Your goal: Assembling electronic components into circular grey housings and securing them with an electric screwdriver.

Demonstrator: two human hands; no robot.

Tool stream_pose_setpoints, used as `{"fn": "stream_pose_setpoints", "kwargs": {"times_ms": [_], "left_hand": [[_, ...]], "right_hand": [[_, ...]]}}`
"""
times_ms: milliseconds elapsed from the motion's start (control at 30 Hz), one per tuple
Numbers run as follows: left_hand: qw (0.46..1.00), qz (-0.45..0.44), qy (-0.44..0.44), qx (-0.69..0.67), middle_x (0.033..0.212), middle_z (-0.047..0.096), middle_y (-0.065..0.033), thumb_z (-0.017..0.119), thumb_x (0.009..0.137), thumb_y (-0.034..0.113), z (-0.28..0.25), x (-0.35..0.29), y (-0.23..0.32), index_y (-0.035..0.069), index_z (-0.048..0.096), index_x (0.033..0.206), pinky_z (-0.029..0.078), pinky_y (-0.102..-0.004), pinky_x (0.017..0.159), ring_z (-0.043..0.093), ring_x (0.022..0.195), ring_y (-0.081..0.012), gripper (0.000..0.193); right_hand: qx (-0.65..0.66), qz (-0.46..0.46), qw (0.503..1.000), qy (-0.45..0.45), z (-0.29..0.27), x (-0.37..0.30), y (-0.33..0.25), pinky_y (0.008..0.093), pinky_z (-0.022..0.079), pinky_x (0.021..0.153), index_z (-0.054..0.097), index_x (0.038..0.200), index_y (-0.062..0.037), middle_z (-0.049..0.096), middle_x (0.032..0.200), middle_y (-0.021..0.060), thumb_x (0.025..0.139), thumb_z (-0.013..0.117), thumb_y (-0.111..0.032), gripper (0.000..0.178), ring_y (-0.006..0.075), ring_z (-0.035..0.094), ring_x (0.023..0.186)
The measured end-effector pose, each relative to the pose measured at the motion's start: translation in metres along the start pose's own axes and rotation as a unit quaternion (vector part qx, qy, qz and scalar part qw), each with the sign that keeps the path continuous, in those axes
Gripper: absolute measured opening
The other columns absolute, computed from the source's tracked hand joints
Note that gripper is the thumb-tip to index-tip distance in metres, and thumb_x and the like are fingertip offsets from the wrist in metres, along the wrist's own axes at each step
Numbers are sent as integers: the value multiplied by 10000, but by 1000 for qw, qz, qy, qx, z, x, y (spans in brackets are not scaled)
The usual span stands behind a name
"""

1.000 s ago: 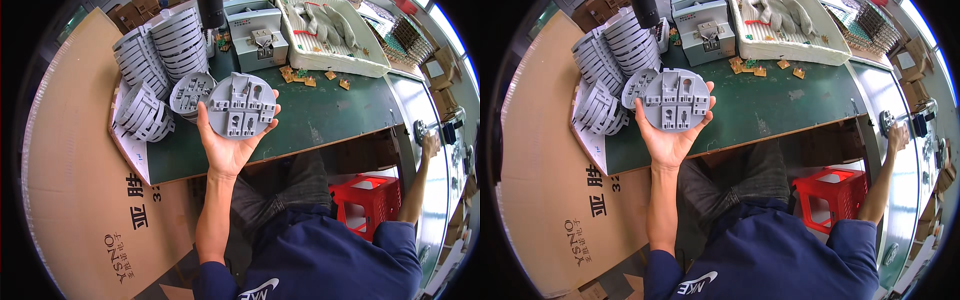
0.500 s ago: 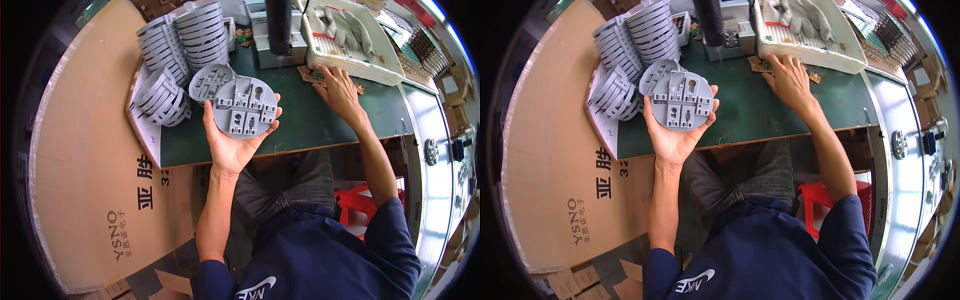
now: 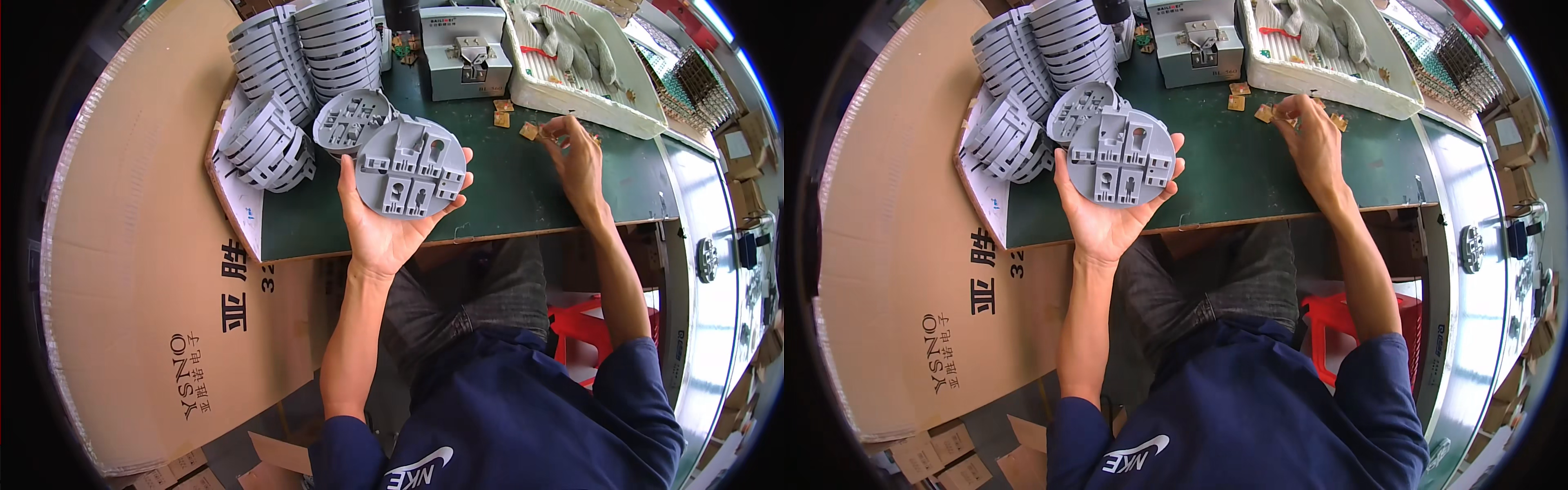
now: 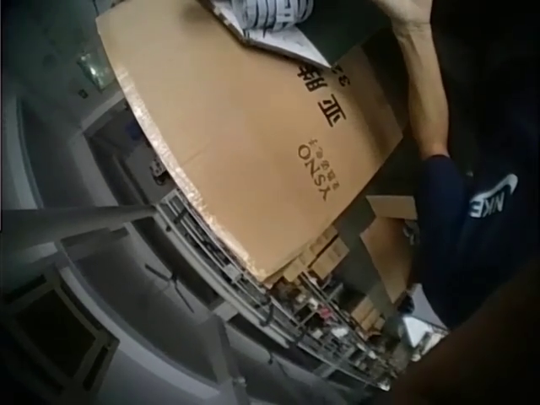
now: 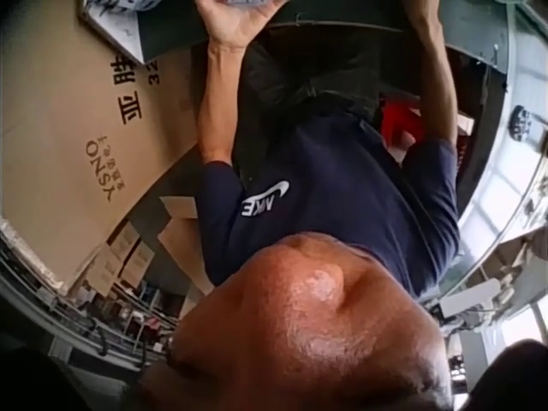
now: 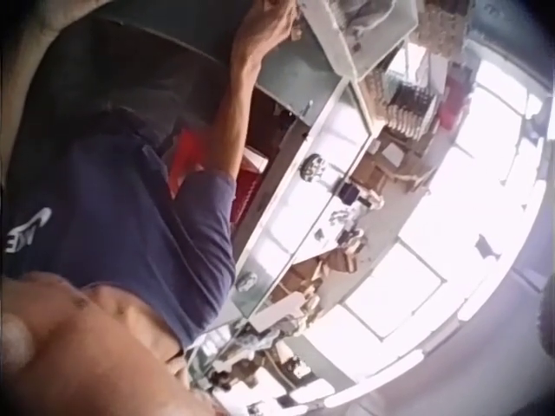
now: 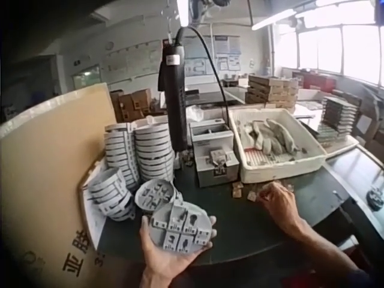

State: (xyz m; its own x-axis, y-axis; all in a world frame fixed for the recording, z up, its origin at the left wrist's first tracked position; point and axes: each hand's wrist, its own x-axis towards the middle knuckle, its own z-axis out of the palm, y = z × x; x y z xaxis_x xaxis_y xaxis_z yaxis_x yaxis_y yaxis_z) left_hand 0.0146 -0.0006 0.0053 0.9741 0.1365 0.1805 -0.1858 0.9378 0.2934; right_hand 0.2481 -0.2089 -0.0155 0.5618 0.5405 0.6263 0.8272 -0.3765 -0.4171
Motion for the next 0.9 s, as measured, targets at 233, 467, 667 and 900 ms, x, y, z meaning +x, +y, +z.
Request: {"fn": "stream_pose_setpoints", "kwargs": {"times_ms": [233,467,667,900], "left_hand": [[999,-8,-52,-11,1528,373,-411,426,917,829,-6,-1,-1,68,369,1581,538,-549,1010,549,1296,-529,1011],[933,36,-21,357,1493,541,-214,560,940,700,-5,10,-2,-1,499,1494,453,-470,1106,574,1327,-341,895],[410,148,-2,900,1528,481,-209,880,761,404,-1,40,-22,83,642,1371,412,-474,1139,481,1381,-383,730],[470,227,12,853,1470,551,-150,827,847,417,9,38,-43,111,703,1273,417,-492,1099,501,1353,-361,539]], "right_hand": [[64,121,990,33,-9,-2,-32,298,550,795,623,1133,-28,752,1023,73,955,711,-54,201,178,717,883],[163,132,978,-11,-23,-19,-39,276,561,849,655,1203,1,714,1117,54,971,689,-14,235,104,664,967],[545,237,803,-41,-17,-24,-42,331,607,867,656,1176,-11,699,1093,60,962,719,-27,223,164,700,931],[655,269,700,-94,-21,-31,-54,318,616,854,639,1167,-42,710,1110,99,980,715,-80,205,182,719,964]]}}
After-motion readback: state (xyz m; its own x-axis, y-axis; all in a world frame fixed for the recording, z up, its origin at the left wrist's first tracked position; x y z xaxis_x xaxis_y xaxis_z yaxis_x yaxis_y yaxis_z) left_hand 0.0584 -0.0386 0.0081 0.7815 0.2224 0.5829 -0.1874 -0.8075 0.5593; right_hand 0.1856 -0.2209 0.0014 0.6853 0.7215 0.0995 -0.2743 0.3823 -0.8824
